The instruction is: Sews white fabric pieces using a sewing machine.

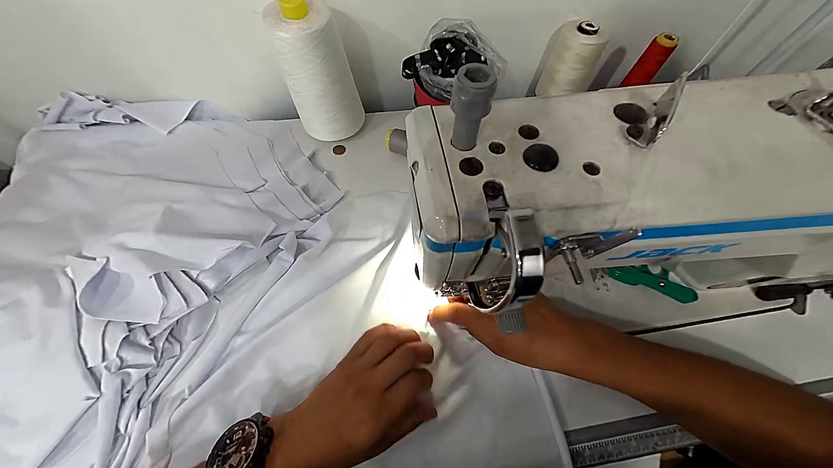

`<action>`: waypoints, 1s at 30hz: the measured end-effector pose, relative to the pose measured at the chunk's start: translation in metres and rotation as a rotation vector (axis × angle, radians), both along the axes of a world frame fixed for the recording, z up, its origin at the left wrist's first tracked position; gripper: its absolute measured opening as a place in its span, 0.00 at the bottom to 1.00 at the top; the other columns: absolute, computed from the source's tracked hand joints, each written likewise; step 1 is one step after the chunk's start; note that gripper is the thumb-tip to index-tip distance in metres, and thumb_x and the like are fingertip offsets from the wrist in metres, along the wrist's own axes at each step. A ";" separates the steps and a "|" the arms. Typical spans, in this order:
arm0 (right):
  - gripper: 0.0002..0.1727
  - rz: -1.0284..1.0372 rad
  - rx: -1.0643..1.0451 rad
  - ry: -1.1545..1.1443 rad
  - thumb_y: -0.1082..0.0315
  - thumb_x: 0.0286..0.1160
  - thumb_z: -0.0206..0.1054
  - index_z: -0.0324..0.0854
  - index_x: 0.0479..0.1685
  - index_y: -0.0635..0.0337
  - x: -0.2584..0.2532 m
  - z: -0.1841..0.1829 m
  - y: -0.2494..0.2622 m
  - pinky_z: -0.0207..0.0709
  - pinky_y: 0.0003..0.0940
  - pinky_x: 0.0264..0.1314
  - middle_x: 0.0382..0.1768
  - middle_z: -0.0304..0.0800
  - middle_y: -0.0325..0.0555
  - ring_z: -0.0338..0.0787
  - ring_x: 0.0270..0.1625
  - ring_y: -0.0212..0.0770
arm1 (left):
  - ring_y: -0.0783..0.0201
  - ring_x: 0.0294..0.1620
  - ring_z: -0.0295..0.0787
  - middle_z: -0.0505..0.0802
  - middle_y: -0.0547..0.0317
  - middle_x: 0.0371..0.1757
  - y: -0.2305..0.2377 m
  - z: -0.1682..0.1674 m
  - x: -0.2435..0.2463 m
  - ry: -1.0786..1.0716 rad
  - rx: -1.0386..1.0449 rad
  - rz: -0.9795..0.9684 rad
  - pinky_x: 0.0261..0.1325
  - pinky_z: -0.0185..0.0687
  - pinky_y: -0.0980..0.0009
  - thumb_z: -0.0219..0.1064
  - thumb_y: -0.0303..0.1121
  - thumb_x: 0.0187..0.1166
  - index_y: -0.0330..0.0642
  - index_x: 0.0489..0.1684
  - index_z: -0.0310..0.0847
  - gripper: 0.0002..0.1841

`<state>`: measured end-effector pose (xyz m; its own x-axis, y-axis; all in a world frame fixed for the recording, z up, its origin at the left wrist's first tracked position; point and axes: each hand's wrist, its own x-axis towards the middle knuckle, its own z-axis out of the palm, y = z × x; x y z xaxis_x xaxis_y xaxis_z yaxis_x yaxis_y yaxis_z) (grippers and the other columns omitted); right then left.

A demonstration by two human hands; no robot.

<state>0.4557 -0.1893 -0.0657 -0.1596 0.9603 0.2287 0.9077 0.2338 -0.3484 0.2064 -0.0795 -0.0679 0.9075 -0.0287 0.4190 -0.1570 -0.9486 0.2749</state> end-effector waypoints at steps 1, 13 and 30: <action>0.13 -0.023 0.056 -0.027 0.58 0.82 0.60 0.93 0.47 0.45 0.000 -0.002 -0.001 0.84 0.42 0.37 0.33 0.92 0.38 0.92 0.40 0.39 | 0.57 0.76 0.79 0.88 0.56 0.64 -0.001 0.001 -0.002 0.014 -0.014 0.064 0.82 0.70 0.57 0.60 0.57 0.85 0.48 0.51 0.82 0.21; 0.11 -0.100 0.074 0.013 0.60 0.82 0.64 0.92 0.43 0.51 0.001 0.000 -0.001 0.85 0.39 0.43 0.33 0.93 0.41 0.93 0.41 0.40 | 0.53 0.83 0.73 0.80 0.53 0.81 -0.003 0.000 0.002 0.132 0.146 0.200 0.83 0.66 0.51 0.49 0.73 0.78 0.58 0.78 0.79 0.39; 0.19 0.171 0.256 -0.180 0.65 0.90 0.53 0.84 0.71 0.56 -0.010 0.000 -0.024 0.73 0.39 0.82 0.73 0.86 0.45 0.82 0.78 0.41 | 0.49 0.93 0.58 0.70 0.51 0.89 0.001 -0.004 -0.002 0.167 0.126 0.125 0.89 0.51 0.35 0.48 0.73 0.80 0.73 0.82 0.74 0.34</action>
